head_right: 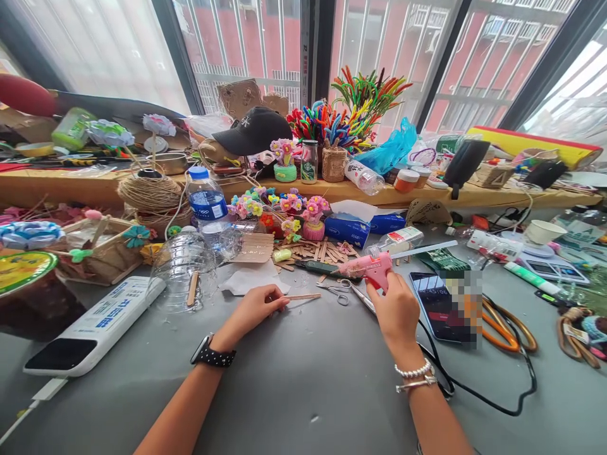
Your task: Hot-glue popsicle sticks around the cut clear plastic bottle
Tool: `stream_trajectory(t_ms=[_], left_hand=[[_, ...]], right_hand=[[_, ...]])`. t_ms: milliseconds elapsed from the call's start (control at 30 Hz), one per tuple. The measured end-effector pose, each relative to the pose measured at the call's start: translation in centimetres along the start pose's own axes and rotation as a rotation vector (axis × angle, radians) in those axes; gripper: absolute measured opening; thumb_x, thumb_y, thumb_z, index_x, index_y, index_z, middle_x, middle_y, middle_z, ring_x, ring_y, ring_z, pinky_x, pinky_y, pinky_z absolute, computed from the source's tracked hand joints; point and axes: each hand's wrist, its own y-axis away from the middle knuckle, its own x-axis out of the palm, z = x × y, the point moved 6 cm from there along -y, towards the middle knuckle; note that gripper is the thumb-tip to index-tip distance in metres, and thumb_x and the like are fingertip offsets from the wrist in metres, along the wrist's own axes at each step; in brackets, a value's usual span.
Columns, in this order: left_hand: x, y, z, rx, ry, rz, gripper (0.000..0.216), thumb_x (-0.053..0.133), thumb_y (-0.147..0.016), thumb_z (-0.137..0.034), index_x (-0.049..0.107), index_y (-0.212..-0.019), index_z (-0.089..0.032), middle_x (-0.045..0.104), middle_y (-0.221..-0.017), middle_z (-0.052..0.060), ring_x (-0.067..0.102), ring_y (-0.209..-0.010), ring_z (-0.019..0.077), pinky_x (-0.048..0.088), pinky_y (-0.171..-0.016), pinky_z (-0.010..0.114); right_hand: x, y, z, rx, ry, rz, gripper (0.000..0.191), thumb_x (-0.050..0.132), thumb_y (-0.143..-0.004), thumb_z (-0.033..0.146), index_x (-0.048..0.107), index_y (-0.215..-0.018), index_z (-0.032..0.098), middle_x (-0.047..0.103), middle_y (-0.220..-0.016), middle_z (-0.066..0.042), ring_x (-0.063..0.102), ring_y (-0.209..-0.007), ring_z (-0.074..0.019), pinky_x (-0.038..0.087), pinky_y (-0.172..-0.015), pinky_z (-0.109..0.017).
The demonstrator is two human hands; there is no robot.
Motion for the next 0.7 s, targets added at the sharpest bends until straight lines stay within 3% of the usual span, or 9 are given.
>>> stream_trajectory(t_ms=[133,333,500,700], left_hand=[[0.0,0.0,-0.1,0.014,-0.012,-0.013,0.023,0.047,-0.070,-0.037,0.057,-0.070,-0.016,0.062,-0.067,0.001,0.051,-0.059,0.0127,0.035,-0.054,0.022],[0.0,0.0,0.2,0.011,-0.027,-0.029,0.023,0.051,-0.067,-0.035,0.058,-0.079,-0.016,0.061,-0.071,0.001,0.051,-0.064,0.0137,0.035,-0.056,0.023],[0.1,-0.1,0.2,0.029,-0.041,-0.022,0.024,0.052,-0.065,-0.033,0.058,-0.083,-0.017,0.060,-0.074,0.001,0.051,-0.065,0.0136,0.035,-0.055,0.022],[0.1,-0.2,0.1,0.056,-0.051,-0.045,0.023,0.052,-0.067,-0.034,0.060,-0.079,-0.017,0.061,-0.071,0.000,0.052,-0.064,0.0138,0.036,-0.056,0.023]], right_hand=[[-0.4,-0.3,-0.6,0.098,-0.065,-0.007,0.034,0.049,-0.066,0.052,0.046,-0.063,0.018,0.050,-0.057,-0.003,0.038,-0.047,-0.0130,0.028,-0.048,-0.025],[0.0,-0.1,-0.2,0.171,-0.161,0.121,0.032,0.051,-0.065,0.050,0.044,-0.060,0.019,0.047,-0.053,0.000,0.036,-0.044,-0.0104,0.028,-0.046,-0.023],[0.3,0.5,2.1,0.076,-0.171,0.151,0.032,0.050,-0.066,0.050,0.044,-0.061,0.019,0.047,-0.053,0.000,0.038,-0.046,-0.0113,0.029,-0.046,-0.023],[1.2,1.6,6.2,-0.124,-0.120,0.154,0.024,0.046,-0.072,0.039,0.050,-0.079,0.016,0.055,-0.068,-0.005,0.050,-0.061,-0.0165,0.036,-0.053,-0.026]])
